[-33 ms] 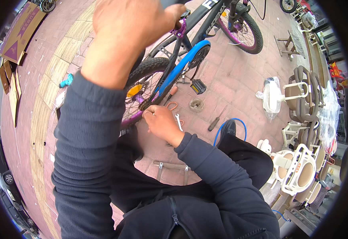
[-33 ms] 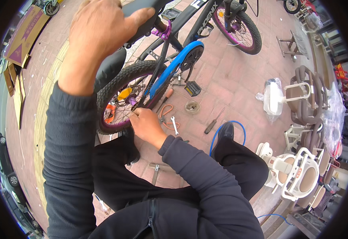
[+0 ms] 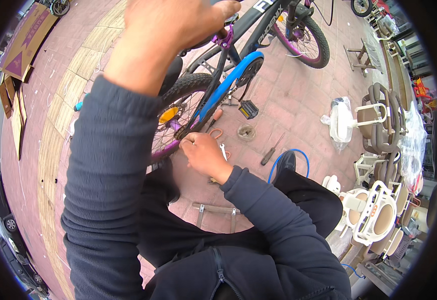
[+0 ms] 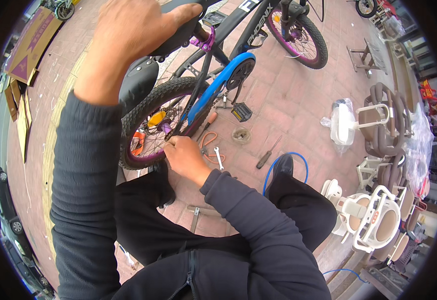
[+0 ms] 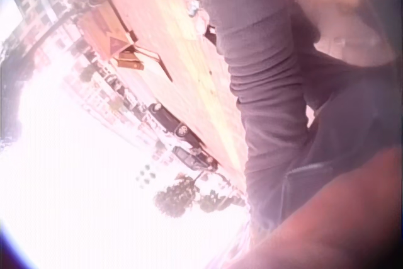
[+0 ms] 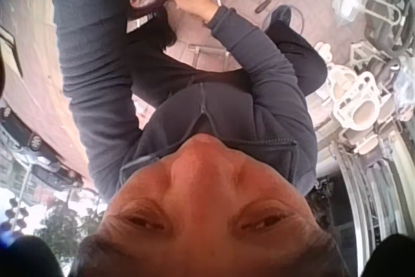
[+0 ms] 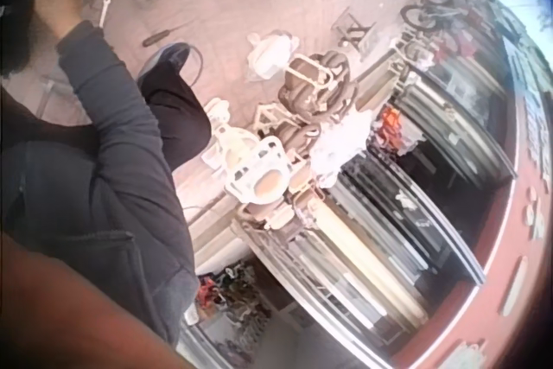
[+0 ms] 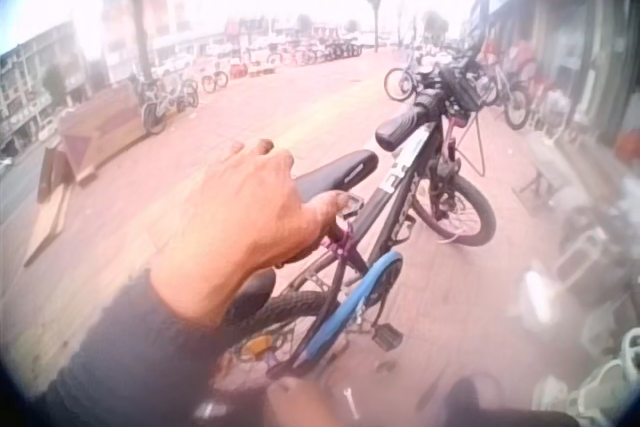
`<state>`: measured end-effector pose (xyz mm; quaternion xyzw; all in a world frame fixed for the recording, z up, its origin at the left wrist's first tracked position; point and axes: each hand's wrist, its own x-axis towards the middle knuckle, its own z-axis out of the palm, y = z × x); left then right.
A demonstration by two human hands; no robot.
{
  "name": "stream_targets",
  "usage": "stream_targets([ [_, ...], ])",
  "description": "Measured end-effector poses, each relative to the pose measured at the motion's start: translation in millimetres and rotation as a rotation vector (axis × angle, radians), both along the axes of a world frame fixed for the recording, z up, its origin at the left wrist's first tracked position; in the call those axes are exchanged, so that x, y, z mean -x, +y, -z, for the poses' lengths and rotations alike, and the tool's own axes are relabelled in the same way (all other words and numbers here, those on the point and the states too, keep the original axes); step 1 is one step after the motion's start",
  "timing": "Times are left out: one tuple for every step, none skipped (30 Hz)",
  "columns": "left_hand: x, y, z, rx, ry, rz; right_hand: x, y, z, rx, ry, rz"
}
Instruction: The person sits on the ground and repairs a bicycle. They use a cordless drill to tighten bolts on the rear wheel and chain guard, then adjust the seat post and tighten it with a wrench. The person also checks the chain and pedals before moving the bicycle.
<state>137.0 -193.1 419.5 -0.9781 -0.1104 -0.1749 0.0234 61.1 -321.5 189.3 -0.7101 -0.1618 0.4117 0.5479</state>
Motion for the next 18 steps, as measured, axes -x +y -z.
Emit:
stream_targets([
  [-9,-5,1,0.009,-0.049,-0.019,-4,-4,9,0.014,-0.025,-0.028],
  [-14,-13,-3,0.019,-0.098,-0.037,-18,-13,19,-0.23,-0.242,-0.091],
  [-24,-4,-9,0.218,0.118,-0.042,-32,-22,32,-0.205,0.246,0.088],
  [-32,1,-18,0.405,0.331,-0.081,-50,-30,46,-0.198,0.305,0.216],
  [-35,5,-17,0.364,0.283,-0.041,-70,-44,62,-0.146,0.077,0.237],
  [-35,7,-12,0.326,0.244,-0.001,-89,-49,82,0.01,0.066,0.302],
  [-35,9,-8,0.308,0.249,0.017,-98,-54,103,0.153,-0.222,0.289],
  [-37,11,-5,0.299,0.256,0.027,-101,-64,124,0.275,-0.588,0.2],
  [-39,12,-4,0.297,0.268,0.036,-100,-68,146,0.233,-0.726,0.189],
  [-40,13,-2,0.294,0.282,0.04,-96,-69,168,0.215,-0.853,0.178],
  [-41,12,-1,0.295,0.294,0.045,-92,-68,188,0.253,-0.926,0.155],
  [-41,12,-1,0.295,0.304,0.052,-82,-71,204,0.326,-0.921,0.069],
  [-40,12,-1,0.294,0.311,0.063,-70,-72,220,0.312,-0.935,0.002],
  [-37,11,0,0.292,0.324,0.065,-55,-72,233,0.357,-0.894,-0.084],
  [-34,12,0,0.295,0.334,0.074,-38,-72,245,0.369,-0.872,-0.131],
  [-34,11,0,0.294,0.34,0.08,-17,-66,256,0.427,-0.648,-0.173],
  [-32,11,0,0.296,0.342,0.086,6,-57,267,0.41,-0.461,-0.155],
  [-31,11,-1,0.298,0.343,0.095,29,-40,276,0.398,-0.369,-0.103],
])
